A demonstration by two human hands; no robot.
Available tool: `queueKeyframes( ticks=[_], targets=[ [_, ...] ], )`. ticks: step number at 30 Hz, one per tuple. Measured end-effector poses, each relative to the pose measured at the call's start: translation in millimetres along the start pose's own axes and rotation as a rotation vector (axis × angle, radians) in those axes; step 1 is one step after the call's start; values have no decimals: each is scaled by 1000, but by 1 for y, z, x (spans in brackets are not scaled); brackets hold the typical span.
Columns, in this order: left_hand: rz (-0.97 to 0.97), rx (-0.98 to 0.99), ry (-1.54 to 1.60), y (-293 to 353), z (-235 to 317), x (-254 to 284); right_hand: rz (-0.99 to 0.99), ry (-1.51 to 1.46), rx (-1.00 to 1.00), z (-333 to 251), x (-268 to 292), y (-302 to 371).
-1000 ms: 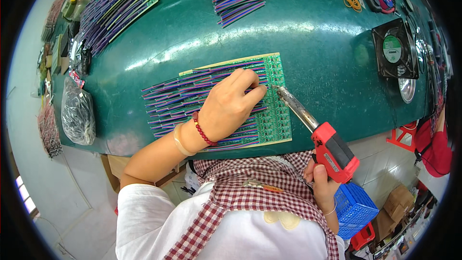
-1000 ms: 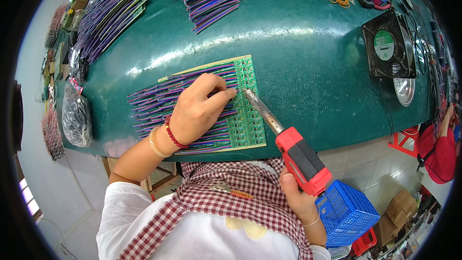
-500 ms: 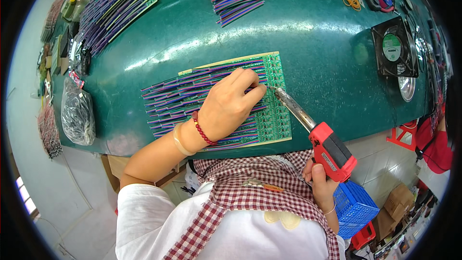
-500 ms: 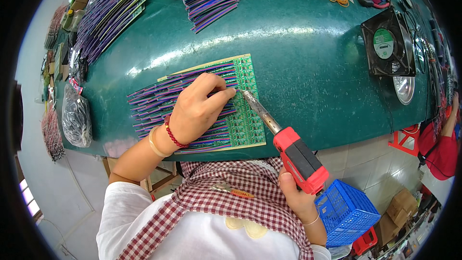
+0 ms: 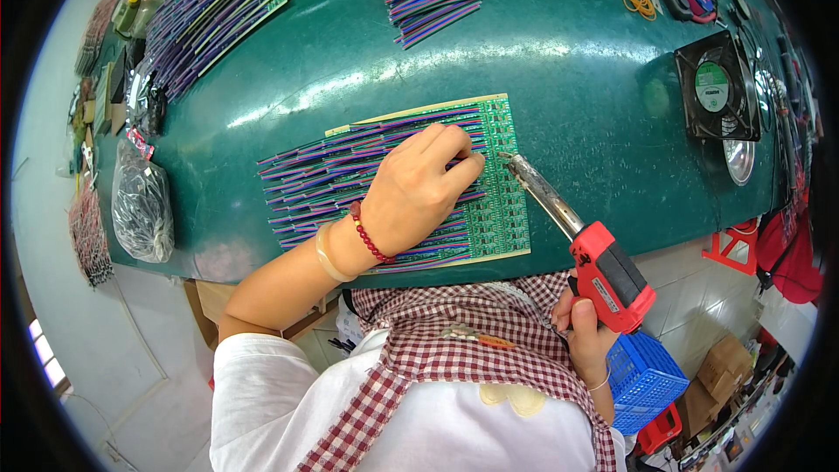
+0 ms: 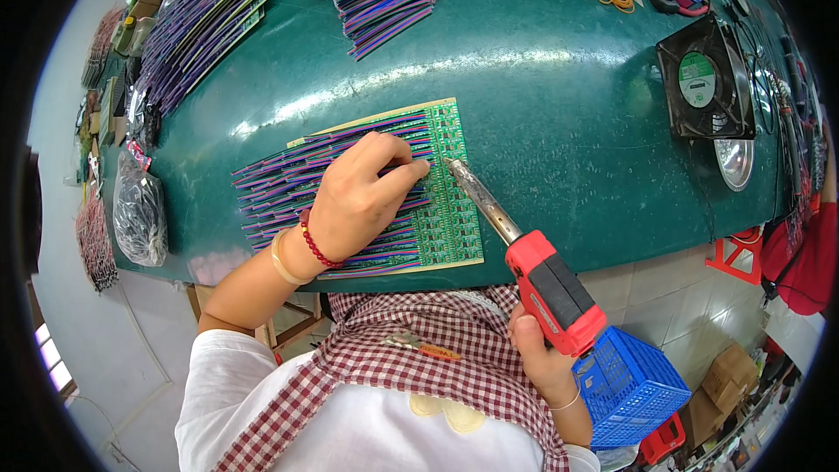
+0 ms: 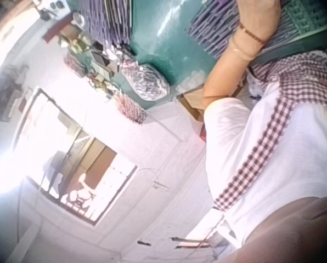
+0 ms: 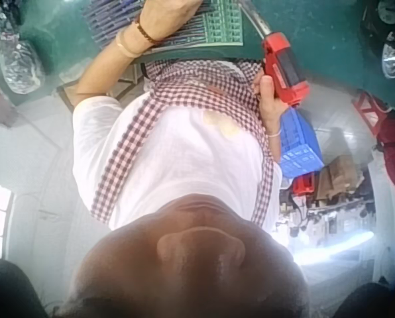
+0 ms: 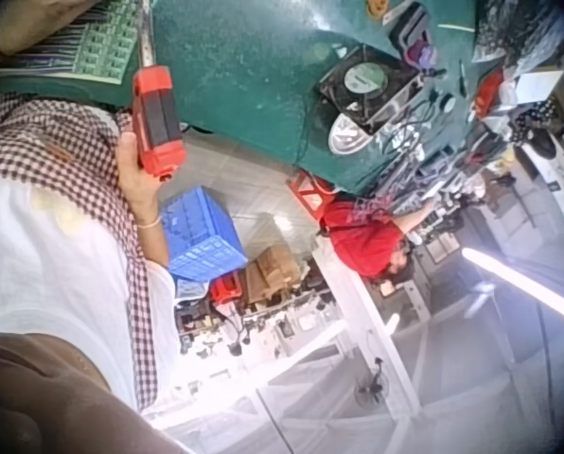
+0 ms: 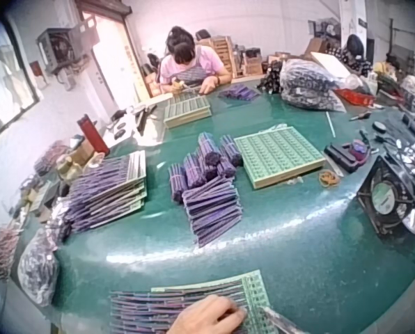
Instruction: The person solders wire bundles onto a circuit board panel using a soldering tool, sets the panel aside, and places new wires onto another circuit board panel to solder them.
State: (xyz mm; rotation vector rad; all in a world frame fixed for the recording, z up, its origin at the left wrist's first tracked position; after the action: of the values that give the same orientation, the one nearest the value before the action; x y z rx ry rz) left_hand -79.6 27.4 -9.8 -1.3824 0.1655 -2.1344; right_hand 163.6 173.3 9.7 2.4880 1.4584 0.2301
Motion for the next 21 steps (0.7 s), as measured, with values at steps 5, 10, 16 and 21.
queueKeyframes(
  ticks=[5,10,16,21],
  targets=[
    [-61,15,-97,-6,8,8,2,-19,10,-2,2,0],
    [-283,204,-76,-4,15,22,38,-19,32,-4,5,1],
    [-255,233,-11,-4,17,16,39,-20,37,-4,6,2],
    [-89,210,76,-1,18,14,76,-93,21,-2,8,5]
  ],
)
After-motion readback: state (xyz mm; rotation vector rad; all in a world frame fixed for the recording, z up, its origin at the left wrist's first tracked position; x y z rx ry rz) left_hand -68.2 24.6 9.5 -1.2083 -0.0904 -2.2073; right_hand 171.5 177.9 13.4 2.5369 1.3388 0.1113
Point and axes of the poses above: each hand's wrist, its own y-axis away from the middle knuckle, its own x-axis out of the back of the hand, z = x × y, the point moved 1 cm from there along -y, towards the middle knuckle, and after that the axes turned 1 degree about x, right-handed, at the moved point
